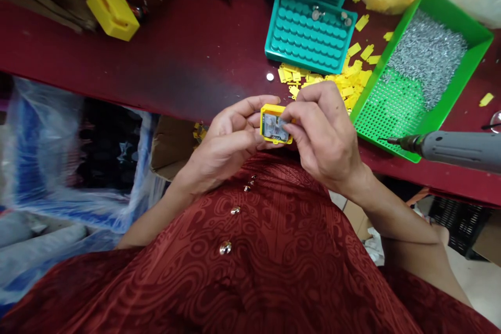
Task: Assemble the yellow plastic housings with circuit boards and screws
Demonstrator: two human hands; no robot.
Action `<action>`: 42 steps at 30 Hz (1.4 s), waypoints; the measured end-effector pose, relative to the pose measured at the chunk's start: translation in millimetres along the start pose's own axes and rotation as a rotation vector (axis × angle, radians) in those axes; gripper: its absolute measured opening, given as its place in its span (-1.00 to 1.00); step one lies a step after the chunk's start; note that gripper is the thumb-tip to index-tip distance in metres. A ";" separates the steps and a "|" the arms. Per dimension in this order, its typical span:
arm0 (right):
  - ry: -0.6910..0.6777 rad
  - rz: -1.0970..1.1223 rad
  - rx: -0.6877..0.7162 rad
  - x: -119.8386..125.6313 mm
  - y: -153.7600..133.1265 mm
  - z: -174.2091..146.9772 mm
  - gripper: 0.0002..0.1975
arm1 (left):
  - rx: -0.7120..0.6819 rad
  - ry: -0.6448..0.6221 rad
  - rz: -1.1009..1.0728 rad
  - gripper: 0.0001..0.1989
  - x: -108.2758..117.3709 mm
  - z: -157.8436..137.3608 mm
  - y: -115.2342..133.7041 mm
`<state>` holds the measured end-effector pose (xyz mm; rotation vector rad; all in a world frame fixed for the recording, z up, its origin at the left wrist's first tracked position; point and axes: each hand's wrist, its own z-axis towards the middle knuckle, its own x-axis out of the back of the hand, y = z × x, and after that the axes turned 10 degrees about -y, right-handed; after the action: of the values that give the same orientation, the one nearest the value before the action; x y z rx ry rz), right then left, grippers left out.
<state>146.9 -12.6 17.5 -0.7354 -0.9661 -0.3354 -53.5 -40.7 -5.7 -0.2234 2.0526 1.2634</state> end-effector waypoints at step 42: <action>0.043 0.275 -0.102 -1.6 2.1 -0.2 -0.91 | 0.051 0.033 0.036 -0.36 -2.8 14.9 3.6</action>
<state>147.3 -11.4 15.2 -0.9382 -0.7993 -0.1594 -46.1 -27.0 -5.4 -0.1852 2.1229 1.2351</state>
